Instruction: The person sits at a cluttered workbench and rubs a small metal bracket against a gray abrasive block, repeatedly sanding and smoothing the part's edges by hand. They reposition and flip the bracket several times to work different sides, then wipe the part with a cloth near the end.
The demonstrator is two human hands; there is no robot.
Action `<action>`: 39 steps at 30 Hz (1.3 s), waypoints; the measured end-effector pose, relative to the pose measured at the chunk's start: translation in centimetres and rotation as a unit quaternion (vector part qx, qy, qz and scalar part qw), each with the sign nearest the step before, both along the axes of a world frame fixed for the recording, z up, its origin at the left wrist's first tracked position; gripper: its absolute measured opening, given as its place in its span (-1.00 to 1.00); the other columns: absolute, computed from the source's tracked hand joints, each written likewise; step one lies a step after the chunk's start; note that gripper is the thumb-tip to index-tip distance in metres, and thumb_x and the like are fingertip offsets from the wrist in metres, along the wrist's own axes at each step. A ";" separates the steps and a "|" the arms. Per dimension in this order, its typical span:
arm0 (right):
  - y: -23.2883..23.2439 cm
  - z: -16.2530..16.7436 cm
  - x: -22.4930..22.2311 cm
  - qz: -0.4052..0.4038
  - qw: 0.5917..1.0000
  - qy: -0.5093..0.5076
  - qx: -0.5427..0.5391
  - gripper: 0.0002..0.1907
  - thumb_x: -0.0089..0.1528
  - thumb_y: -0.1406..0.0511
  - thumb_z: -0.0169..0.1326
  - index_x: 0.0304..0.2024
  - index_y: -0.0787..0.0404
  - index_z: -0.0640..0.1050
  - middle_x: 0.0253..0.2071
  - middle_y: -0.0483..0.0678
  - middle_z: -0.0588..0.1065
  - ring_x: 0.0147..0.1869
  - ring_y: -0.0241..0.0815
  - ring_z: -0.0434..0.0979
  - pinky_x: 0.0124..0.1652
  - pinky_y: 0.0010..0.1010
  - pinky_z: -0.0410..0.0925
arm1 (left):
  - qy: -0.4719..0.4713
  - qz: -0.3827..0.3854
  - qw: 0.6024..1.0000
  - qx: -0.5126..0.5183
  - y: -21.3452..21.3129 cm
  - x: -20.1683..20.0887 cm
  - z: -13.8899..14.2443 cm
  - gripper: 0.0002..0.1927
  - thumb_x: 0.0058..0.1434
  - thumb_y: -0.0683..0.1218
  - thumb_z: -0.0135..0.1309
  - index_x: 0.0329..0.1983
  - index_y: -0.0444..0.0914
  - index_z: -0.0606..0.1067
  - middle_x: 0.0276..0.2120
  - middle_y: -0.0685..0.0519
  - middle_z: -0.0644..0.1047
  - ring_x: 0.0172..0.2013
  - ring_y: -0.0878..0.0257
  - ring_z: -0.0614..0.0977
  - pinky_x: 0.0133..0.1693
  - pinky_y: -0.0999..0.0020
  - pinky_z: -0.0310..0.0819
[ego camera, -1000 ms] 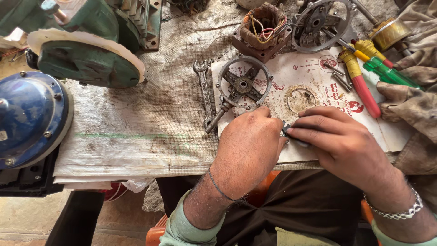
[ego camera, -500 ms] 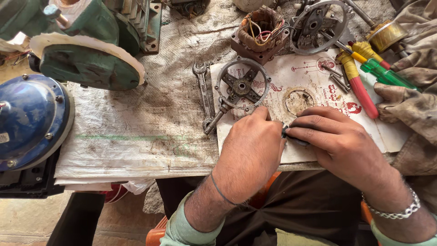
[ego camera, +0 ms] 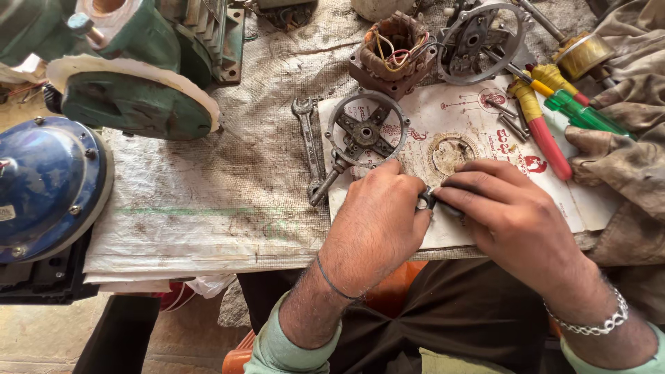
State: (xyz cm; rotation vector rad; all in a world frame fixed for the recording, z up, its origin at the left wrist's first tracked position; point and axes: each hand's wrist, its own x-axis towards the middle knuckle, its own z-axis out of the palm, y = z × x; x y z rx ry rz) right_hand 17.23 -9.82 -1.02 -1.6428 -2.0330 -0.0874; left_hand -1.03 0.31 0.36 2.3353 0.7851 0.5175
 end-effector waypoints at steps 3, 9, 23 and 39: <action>0.1 0.1 0.2 0.049 0.999 0.013 -0.005 -0.57 -0.06 0.49 0.22 -0.11 0.18 0.66 -0.06 -0.04 0.59 0.11 0.04 0.57 0.08 -0.18 0.45 | 0.010 -0.001 1.000 -0.012 0.0 0.0 0.0 -0.81 0.07 -0.11 0.22 -0.37 -0.37 0.60 -0.24 -0.24 0.52 -0.15 -0.20 0.62 -0.09 -0.06 0.52; 0.0 0.0 0.1 0.052 0.998 0.019 -0.016 -0.55 -0.07 0.50 0.20 -0.10 0.16 0.66 -0.05 -0.05 0.60 0.11 0.03 0.57 0.07 -0.21 0.46 | 0.018 -0.001 0.999 -0.027 0.0 0.0 0.2 -0.81 0.07 -0.11 0.22 -0.36 -0.35 0.61 -0.24 -0.24 0.52 -0.17 -0.19 0.62 -0.10 -0.06 0.52; 0.0 -0.1 0.3 0.028 1.000 0.003 -0.001 -0.53 -0.09 0.52 0.18 -0.10 0.18 0.67 -0.06 -0.03 0.60 0.12 0.06 0.57 0.08 -0.17 0.45 | 0.012 -0.007 1.000 -0.016 0.1 0.1 0.3 -0.79 0.05 -0.10 0.24 -0.32 -0.35 0.63 -0.23 -0.25 0.52 -0.16 -0.18 0.63 -0.09 -0.04 0.53; 0.1 -0.3 0.5 0.040 0.999 0.009 -0.001 -0.52 -0.09 0.52 0.17 -0.10 0.19 0.66 -0.07 -0.01 0.59 0.10 0.06 0.57 0.06 -0.15 0.45 | 0.013 -0.012 1.000 -0.005 0.1 0.0 0.0 -0.80 0.06 -0.10 0.23 -0.37 -0.36 0.61 -0.22 -0.24 0.52 -0.15 -0.18 0.62 -0.09 -0.05 0.52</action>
